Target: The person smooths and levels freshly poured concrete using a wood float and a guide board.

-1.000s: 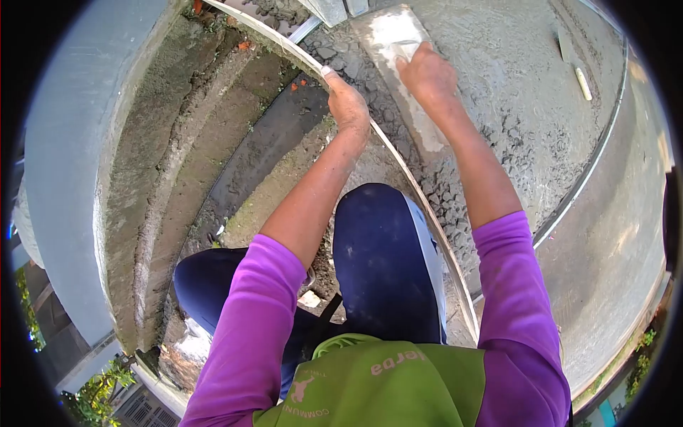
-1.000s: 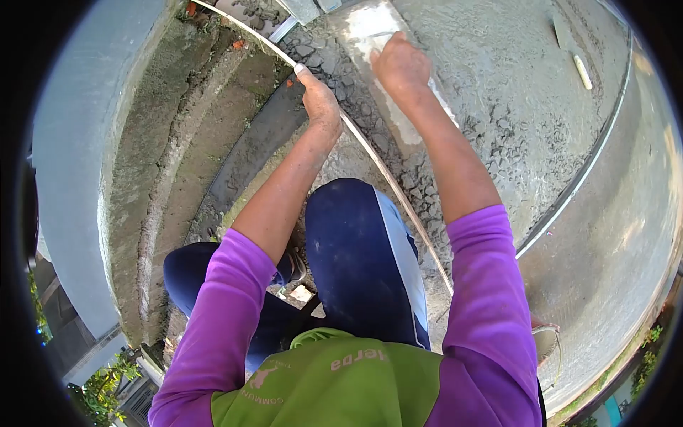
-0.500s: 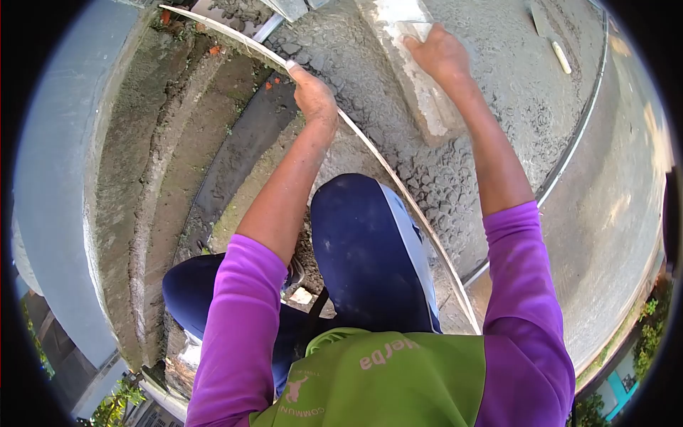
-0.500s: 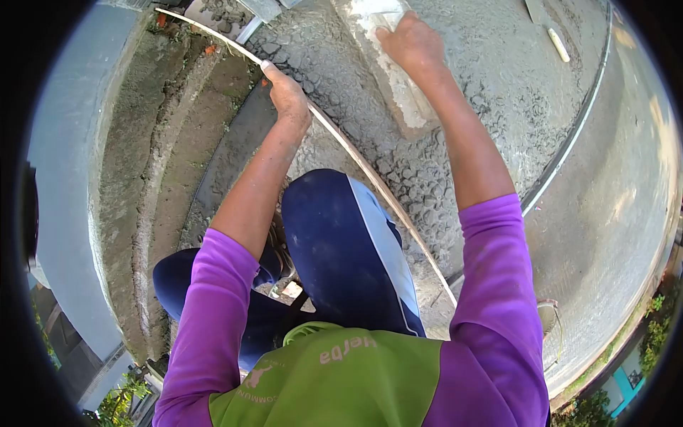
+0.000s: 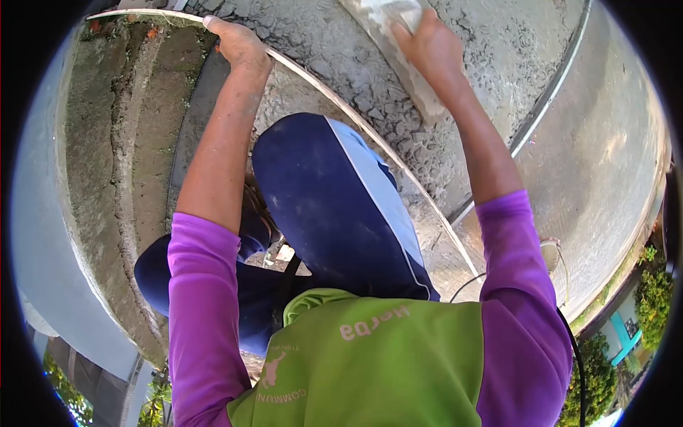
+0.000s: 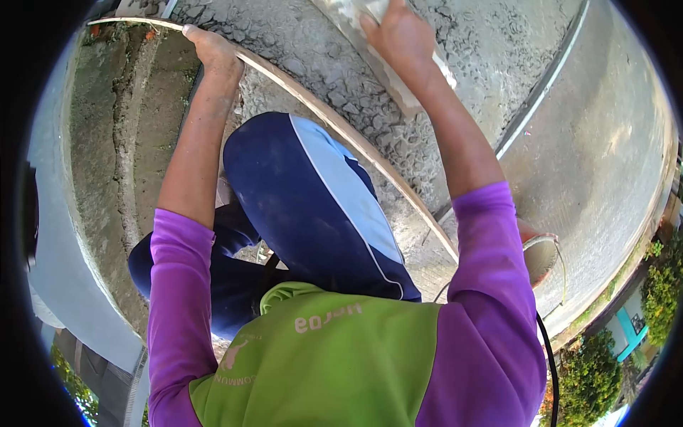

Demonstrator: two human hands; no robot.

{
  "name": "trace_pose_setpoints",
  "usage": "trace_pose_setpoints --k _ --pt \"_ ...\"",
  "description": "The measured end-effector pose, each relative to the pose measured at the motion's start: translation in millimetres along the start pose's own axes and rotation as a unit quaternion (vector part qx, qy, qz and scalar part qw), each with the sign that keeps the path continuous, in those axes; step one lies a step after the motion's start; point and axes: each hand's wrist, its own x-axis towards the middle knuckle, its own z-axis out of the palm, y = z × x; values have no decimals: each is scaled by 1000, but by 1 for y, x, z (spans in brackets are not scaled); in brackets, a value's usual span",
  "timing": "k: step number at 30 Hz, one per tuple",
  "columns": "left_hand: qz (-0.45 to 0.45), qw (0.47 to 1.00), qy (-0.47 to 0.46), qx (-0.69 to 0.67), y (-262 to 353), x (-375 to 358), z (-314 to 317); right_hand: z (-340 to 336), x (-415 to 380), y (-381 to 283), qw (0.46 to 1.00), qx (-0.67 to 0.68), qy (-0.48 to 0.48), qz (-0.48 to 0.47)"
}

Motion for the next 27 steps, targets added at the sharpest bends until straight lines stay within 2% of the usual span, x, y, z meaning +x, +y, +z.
trace_pose_setpoints --k 1,2,3,6,7,8,11,14,15,18,21,23,25,27 --pt "32 998 -28 -43 -5 12 -1 -3 17 0 998 -18 27 -46" --pt "63 992 -55 -89 -9 17 -1 -11 14 1 999 -8 26 -47" --pt "103 993 -38 -43 5 -11 10 -20 3 7 999 -3 17 -46" --pt "1 992 -80 -97 4 -3 4 -46 -79 31 998 9 -60 1" --pt "-2 996 -47 -76 3 2 4 -51 -119 42 997 16 -76 -1" --pt "15 994 -69 -85 0 5 -1 -50 -152 49 995 26 -94 -8" --pt "67 981 -146 -108 -10 14 -4 -24 -191 35 998 6 -45 -54" --pt "-31 996 35 80 11 -10 2 -9 -121 -2 995 2 -93 38" --pt "-62 995 33 72 9 -5 -2 -11 -91 -9 996 5 -89 28" --pt "-24 999 -12 44 8 2 -2 -20 -28 -17 995 26 -93 33" --pt "-50 996 13 74 27 -24 12 -57 -54 -1 994 50 -79 59" --pt "-46 998 3 51 24 -23 14 -73 -87 18 976 84 -79 185" --pt "-32 998 4 49 27 -22 15 -61 -119 54 965 87 -32 244" --pt "-24 998 12 57 30 -32 21 -27 -116 65 962 77 -23 259"
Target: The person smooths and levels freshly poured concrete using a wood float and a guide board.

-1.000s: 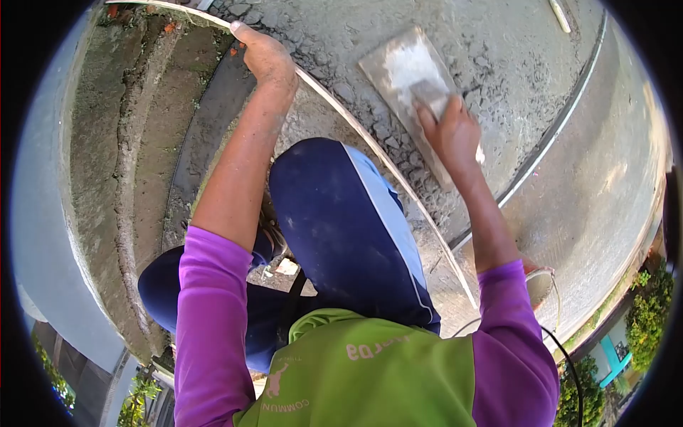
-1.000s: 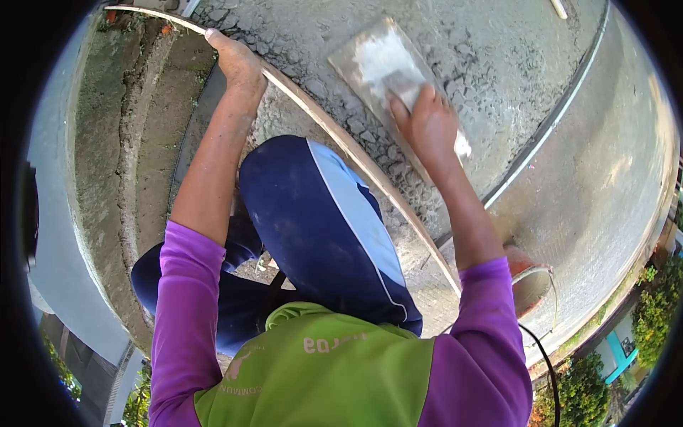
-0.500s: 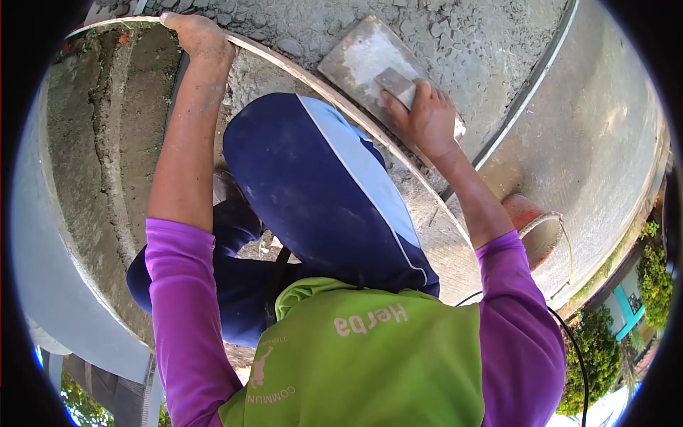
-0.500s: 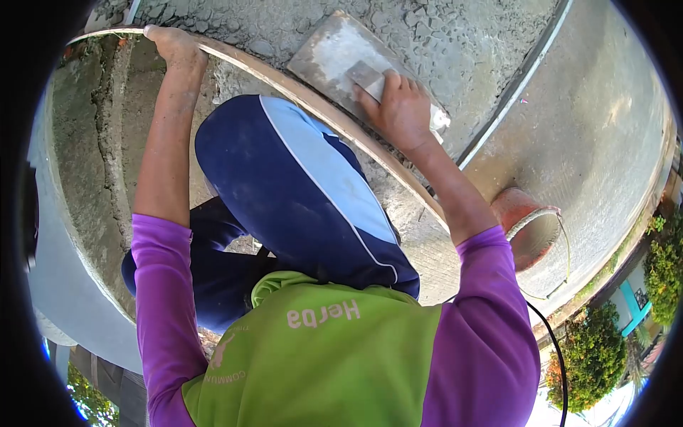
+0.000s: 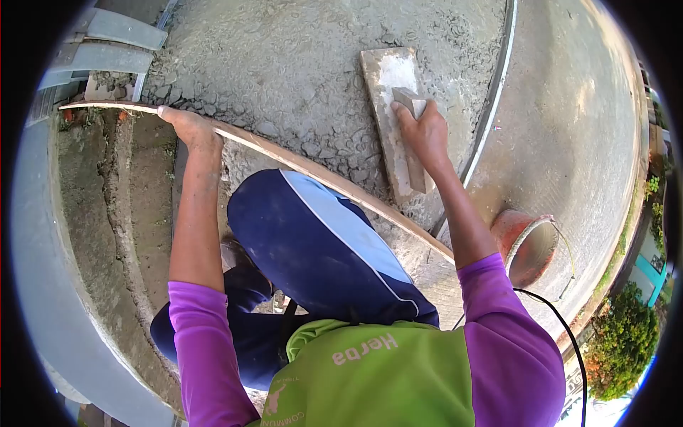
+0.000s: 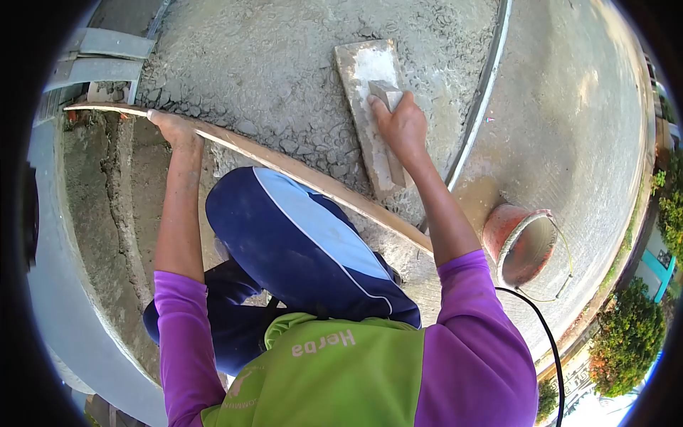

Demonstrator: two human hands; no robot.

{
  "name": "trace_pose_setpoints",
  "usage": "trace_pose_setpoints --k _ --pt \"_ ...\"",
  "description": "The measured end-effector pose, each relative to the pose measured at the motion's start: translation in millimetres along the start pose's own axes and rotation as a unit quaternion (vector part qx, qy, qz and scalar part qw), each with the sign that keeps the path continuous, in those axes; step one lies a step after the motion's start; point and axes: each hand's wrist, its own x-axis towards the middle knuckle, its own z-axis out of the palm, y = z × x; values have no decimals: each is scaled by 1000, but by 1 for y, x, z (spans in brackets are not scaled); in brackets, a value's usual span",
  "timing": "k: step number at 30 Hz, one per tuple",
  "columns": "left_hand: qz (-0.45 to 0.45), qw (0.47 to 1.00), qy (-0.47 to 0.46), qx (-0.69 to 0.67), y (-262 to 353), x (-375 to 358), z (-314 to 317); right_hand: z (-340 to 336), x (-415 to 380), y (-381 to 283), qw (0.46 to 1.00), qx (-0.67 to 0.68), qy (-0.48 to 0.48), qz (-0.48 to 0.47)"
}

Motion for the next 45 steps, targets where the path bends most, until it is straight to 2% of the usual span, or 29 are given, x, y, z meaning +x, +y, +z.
trace_pose_setpoints --k 2,4,6,8,10,13,15,17,19,23,26,27,29,31,33,35,37,38,41,43,45 --pt "20 1000 1 19 -8 10 -6 16 28 -13 1000 3 28 -8" --pt "6 999 22 33 -13 19 -8 13 55 -58 1000 -9 3 21" --pt "-7 1000 -13 6 -5 3 -2 11 80 -91 998 27 -54 26" --pt "-4 999 -32 -3 -6 8 -7 17 86 -125 993 16 -117 -26" --pt "6 999 -52 12 -4 7 -8 3 64 -145 989 49 -120 -71" --pt "-2 997 -78 -24 1 -4 -2 -35 23 -113 989 111 -98 -12" --pt "-5 998 -58 -9 4 -5 -3 -58 8 -64 973 209 -25 95" --pt "-12 999 -40 5 2 -6 1 -96 -2 -28 912 327 14 248" --pt "-20 999 -23 14 -1 1 -2 -91 -7 45 912 287 91 280" --pt "-9 1000 -27 5 -2 4 -3 -55 -37 165 859 307 117 392" --pt "7 999 -40 4 -3 3 -4 -31 -28 169 876 258 107 393" --pt "8 999 -44 5 -3 4 -4 -27 -11 152 878 286 90 373" --pt "8 999 -53 6 -3 -1 -3 -17 38 137 899 187 88 385" --pt "-2 999 -45 -5 1 -5 2 -25 85 130 836 358 79 409" --pt "-5 999 -43 -3 -2 -5 0 -23 127 117 903 198 94 369" --pt "15 999 -44 11 -7 7 -6 -17 163 82 950 75 102 285" --pt "-11 999 -35 0 -1 -5 -1 -29 187 8 962 125 23 242" --pt "-20 999 -31 -10 3 -7 3 -15 200 -20 977 121 2 174" --pt "-31 999 -31 -15 -4 8 -4 15 214 -117 987 123 14 105" --pt "-30 999 -31 -6 -4 8 -8 21 193 -153 992 111 -9 64" --pt "-35 999 -17 9 4 -5 -3 13 164 -161 992 112 -47 30"
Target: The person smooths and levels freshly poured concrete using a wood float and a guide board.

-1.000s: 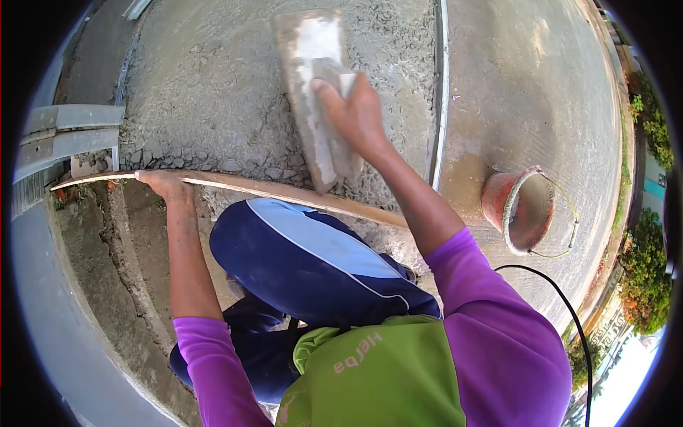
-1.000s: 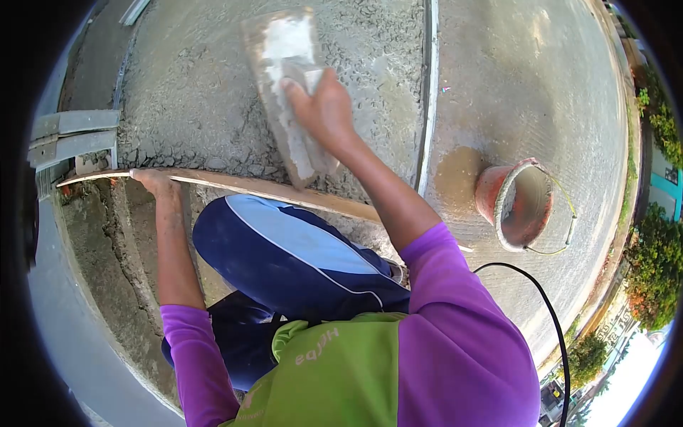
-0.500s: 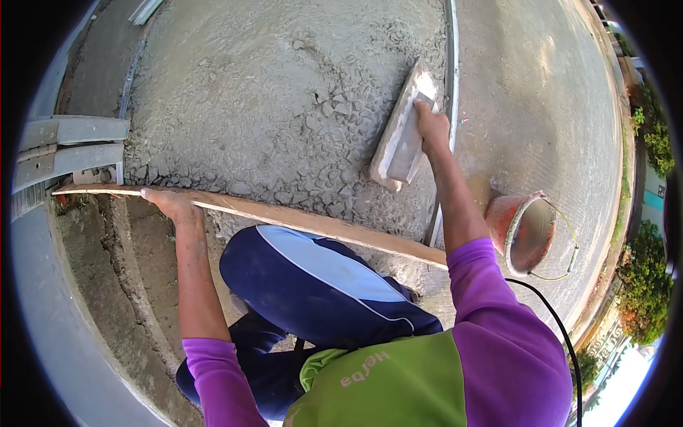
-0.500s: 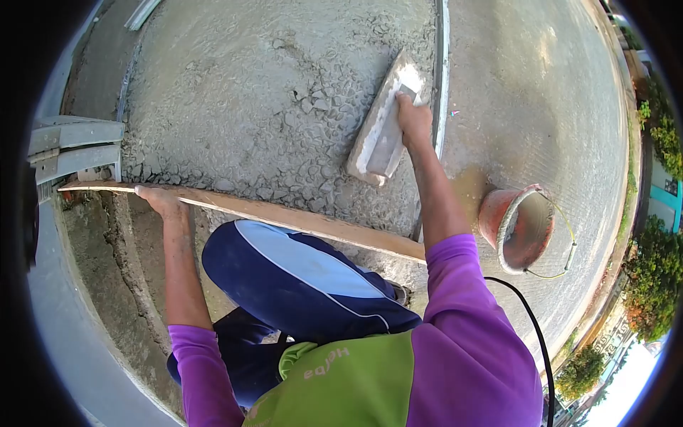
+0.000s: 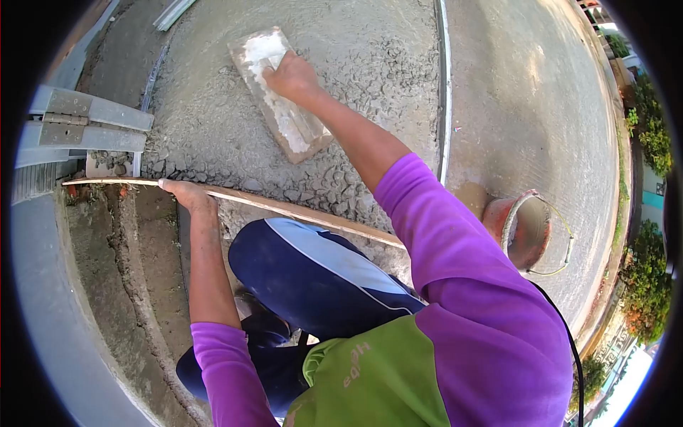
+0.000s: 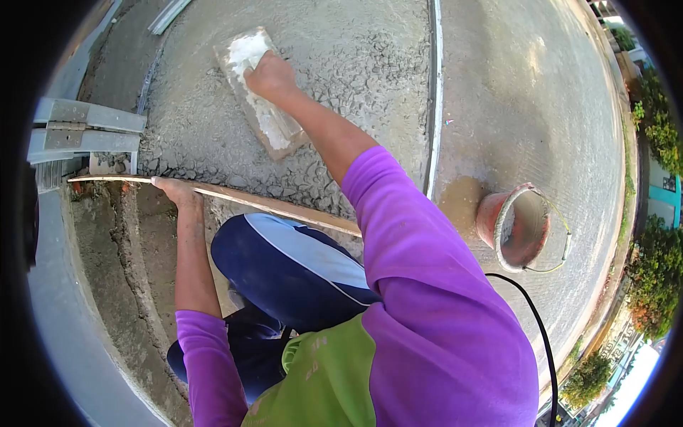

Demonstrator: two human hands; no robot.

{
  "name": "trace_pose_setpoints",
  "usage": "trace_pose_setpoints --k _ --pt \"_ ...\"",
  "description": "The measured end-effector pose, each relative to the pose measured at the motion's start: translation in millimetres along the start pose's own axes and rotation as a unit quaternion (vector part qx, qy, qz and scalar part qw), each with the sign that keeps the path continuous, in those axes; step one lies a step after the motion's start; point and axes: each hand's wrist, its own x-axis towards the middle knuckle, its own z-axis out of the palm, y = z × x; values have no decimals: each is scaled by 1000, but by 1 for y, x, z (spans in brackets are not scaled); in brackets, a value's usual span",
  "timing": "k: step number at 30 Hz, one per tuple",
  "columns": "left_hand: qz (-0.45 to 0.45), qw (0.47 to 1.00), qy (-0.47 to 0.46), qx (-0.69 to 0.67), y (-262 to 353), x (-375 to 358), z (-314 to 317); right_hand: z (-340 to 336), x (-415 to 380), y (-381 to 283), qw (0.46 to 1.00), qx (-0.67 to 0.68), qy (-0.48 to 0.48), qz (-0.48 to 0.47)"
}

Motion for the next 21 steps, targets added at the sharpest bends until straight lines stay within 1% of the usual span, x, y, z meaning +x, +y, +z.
trace_pose_setpoints --k 1,2,4,5,6,7,8,9,10,11,12,13,14,16,17,18,20,21 --pt "29 999 -40 -6 -3 3 -5 -8 -17 6 1000 16 -15 0" --pt "19 999 -34 -2 -7 9 -6 -16 -32 10 999 33 -28 -4" --pt "1 1000 -17 3 -5 7 -5 -46 -72 51 996 75 48 5" --pt "-3 1000 -1 11 -2 2 -2 -73 -92 68 979 170 2 111" --pt "4 1000 -14 6 -2 2 -2 -97 -112 88 972 180 35 150" --pt "12 1000 -27 2 -4 2 -3 -104 -122 123 960 182 68 202" --pt "19 999 -40 -2 -5 3 -4 -104 -126 172 965 119 117 203" --pt "9 999 -41 -17 -5 6 -3 -108 -131 207 962 53 145 225" --pt "12 999 -41 -17 -6 8 -2 -108 -133 228 954 -12 171 244" --pt "16 999 -40 -15 -7 11 -3 -98 -124 237 953 -34 162 253" --pt "18 999 -39 -10 -9 13 -5 -89 -113 246 951 -57 152 263" --pt "43 997 -62 -21 -7 6 -1 -85 -96 248 949 -81 144 269" --pt "38 998 -53 -21 -7 6 -2 -82 -78 252 953 -74 132 262" --pt "24 998 -46 -21 -7 6 0 -99 -41 243 958 -62 118 254" --pt "3 999 -30 -38 -5 3 4 -104 -21 247 957 -75 104 260" --pt "2 999 -21 -35 -4 6 5 -107 8 241 959 -83 92 254" --pt "4 1000 0 -26 -8 13 -1 -115 36 200 964 -38 40 261" --pt "26 999 -18 -37 -11 17 -2 -108 50 195 966 -31 52 250"
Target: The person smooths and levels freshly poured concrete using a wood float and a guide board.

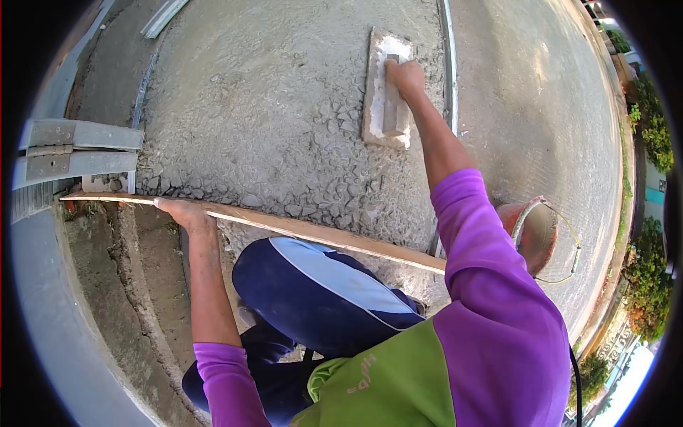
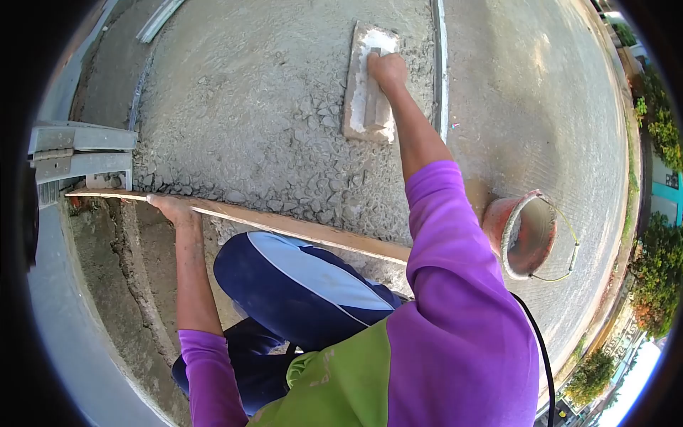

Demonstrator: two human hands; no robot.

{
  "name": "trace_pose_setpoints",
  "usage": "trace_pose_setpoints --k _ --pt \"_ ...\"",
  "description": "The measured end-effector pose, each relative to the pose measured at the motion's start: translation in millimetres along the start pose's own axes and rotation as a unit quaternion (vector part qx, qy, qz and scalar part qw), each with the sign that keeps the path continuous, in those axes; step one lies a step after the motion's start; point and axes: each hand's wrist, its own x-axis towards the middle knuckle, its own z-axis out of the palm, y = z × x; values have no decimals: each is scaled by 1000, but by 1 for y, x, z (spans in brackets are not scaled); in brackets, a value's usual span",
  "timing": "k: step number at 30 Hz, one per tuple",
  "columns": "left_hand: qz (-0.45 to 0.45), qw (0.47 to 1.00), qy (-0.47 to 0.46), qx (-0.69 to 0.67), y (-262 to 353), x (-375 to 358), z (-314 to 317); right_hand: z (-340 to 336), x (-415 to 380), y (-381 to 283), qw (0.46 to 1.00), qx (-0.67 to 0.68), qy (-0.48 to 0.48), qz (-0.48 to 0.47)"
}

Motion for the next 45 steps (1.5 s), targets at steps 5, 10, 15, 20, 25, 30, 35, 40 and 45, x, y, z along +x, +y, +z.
trace_pose_setpoints --k 5,10,15,20,25,30,35,40,45 --pt "-20 999 -30 -10 7 -8 3 51 -48 -48 988 3 58 -143" --pt "-22 999 -38 14 3 0 -9 37 -135 -36 986 45 -11 -163" --pt "-16 999 3 38 5 -8 -1 -19 -102 69 997 69 41 2" --pt "-6 999 -10 30 4 -7 -2 -18 14 132 995 24 76 53" --pt "-37 998 -1 42 16 -36 29 -34 101 68 997 -27 62 -41" --pt "-2 998 16 68 6 -4 -1 -2 107 -31 990 -20 52 -129" --pt "-7 999 -7 44 10 -18 9 42 17 -75 983 14 30 -183" --pt "-34 998 -48 14 15 -25 5 33 -134 -58 973 47 -78 -213" --pt "-7 998 -37 40 8 -10 -4 -13 -151 56 996 58 2 -62"
